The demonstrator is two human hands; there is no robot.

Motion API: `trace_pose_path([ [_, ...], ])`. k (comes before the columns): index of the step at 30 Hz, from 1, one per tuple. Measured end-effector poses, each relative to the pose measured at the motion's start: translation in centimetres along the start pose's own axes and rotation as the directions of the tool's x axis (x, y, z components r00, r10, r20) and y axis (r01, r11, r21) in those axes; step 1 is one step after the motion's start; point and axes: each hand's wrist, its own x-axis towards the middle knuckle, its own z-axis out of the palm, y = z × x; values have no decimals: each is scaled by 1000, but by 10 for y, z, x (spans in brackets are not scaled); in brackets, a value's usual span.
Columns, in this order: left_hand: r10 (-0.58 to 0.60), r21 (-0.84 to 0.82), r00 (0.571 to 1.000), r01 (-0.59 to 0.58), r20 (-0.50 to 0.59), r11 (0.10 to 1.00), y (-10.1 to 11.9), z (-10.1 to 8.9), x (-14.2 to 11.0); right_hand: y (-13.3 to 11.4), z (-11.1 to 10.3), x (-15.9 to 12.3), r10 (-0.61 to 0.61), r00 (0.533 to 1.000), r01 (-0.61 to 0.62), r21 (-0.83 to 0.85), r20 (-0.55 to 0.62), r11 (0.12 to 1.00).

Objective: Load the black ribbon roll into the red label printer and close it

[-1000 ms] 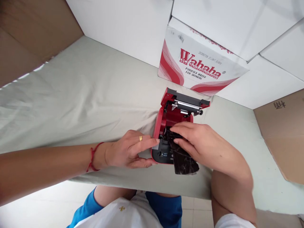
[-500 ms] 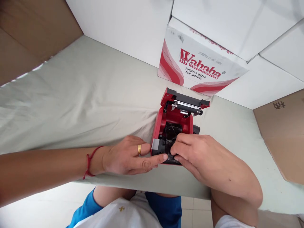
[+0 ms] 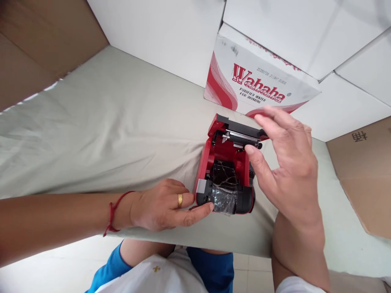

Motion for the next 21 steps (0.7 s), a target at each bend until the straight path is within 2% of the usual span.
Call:
trace_pose_path([
  [1,-1,2,1000,1,1,1000,0,1,0,5,6,2,-33,999,34,-53,15,998],
  [4,-1,16,1000,1,10,1000,-1,2,-2,18,14,4,-61,984,79,-102,165,992],
  [7,8,35,1000,-9,26,999,-2,3,-4,19,1,-3,-83,957,119,-115,277,986],
  [11,13,24,1000,-14,23,1000,-2,1,-3,11,-23,-21,-243,895,279,-44,374,959],
  [15,14,18,1000,-14,-1,1000,-2,0,-1,5,-26,-31,-365,815,421,-26,450,907],
  [21,25,11,1000,-25,16,1000,-2,3,-4,-2,-20,-16,-431,775,488,-4,461,873],
])
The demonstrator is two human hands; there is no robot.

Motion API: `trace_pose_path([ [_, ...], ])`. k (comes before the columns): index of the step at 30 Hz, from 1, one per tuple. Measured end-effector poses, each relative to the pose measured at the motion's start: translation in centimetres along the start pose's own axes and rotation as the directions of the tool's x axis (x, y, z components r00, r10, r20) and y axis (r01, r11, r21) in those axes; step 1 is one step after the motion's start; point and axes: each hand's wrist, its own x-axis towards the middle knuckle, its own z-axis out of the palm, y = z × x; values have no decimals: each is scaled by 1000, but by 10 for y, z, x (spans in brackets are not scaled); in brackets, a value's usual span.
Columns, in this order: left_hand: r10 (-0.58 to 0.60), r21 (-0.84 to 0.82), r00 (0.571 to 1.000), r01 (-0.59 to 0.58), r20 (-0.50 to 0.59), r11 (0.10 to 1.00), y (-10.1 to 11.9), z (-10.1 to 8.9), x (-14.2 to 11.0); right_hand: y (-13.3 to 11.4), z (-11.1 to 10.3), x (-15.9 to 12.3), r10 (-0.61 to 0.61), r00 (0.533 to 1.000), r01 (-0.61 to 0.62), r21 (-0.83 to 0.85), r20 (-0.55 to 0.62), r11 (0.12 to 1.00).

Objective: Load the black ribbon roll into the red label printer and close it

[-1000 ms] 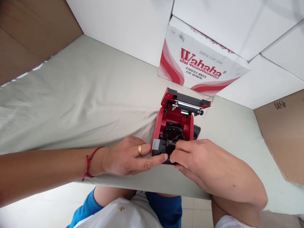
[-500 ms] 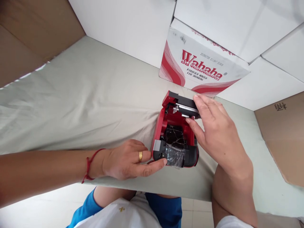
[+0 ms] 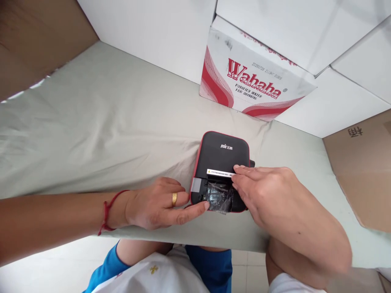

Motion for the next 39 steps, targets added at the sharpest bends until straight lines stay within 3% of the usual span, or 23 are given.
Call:
trace_pose_path([
  [5,-7,5,1000,7,-7,1000,0,-1,2,-10,2,7,47,999,-46,-40,11,998],
  [14,14,22,999,-13,-51,1000,-2,0,6,-11,4,1,205,979,-204,58,-7,977],
  [18,0,-10,997,-1,-72,1000,-3,2,5,-20,5,-4,188,982,-188,13,8,982],
  [21,-77,-10,989,76,-129,997,-5,5,4,-24,7,-9,163,986,-162,-38,28,986],
  [31,-184,67,956,204,-229,977,-5,6,4,-16,8,-14,108,993,-107,-32,54,994],
  [36,-182,38,943,200,-280,979,-4,8,3,-16,7,-13,110,992,-107,-41,68,993],
  [39,-135,23,958,146,-254,989,-6,5,4,-18,7,-13,113,991,-110,-49,68,993],
])
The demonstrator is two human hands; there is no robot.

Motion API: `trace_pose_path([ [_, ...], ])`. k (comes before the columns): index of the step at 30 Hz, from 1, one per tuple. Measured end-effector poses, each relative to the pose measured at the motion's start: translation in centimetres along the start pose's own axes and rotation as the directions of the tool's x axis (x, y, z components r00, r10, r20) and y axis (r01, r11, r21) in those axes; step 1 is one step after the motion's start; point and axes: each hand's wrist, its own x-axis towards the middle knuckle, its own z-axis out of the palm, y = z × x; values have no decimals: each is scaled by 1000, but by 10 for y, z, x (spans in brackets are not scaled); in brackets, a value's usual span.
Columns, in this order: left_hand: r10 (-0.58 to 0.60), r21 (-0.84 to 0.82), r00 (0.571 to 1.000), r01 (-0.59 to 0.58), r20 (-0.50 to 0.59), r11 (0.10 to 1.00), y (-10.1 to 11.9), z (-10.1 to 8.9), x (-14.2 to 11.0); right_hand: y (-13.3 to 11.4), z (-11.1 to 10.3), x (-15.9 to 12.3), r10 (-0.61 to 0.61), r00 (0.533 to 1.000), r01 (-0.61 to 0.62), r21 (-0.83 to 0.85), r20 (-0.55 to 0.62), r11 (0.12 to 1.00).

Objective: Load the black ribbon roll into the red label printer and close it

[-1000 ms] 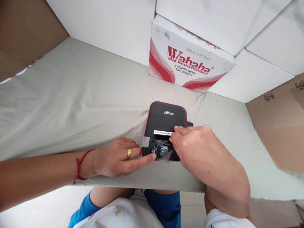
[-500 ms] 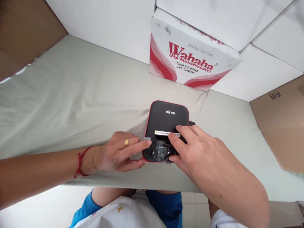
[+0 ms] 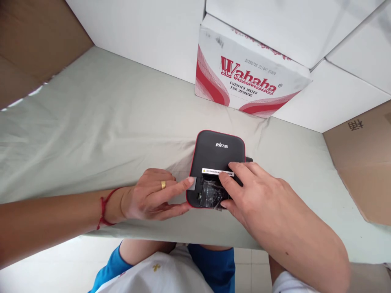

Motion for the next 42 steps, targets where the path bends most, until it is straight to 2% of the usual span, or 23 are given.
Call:
trace_pose_path([
  [4,44,-30,998,-42,49,999,-4,-3,3,-2,-3,1,4,1000,-4,-17,11,1000],
  [11,-21,-137,999,27,43,990,-6,-1,6,-2,-4,1,-9,1000,10,-19,19,1000],
  [17,-49,-147,994,63,94,987,-6,-1,6,-1,-8,-1,30,999,-31,-51,-18,998],
  [22,-63,-136,989,82,134,987,-7,2,-2,-16,-20,12,118,980,-96,137,-161,986],
  [25,-47,-123,985,67,165,990,-10,3,-4,-18,-14,26,156,966,-100,259,-204,961],
  [28,-29,-88,988,43,152,995,-13,4,-5,-2,7,40,209,971,-169,291,-114,942],
  [31,-21,-59,994,27,110,998,-13,6,-5,17,29,53,276,960,-281,260,55,924],
  [35,-20,-57,994,26,104,998,-12,6,-3,26,37,61,266,919,-318,147,291,937],
  [38,-23,-35,995,26,93,999,-10,5,-1,25,36,64,251,910,-298,101,329,949],
  [42,-22,-25,993,25,117,999,-11,5,-2,27,39,64,222,921,-269,111,320,957],
])
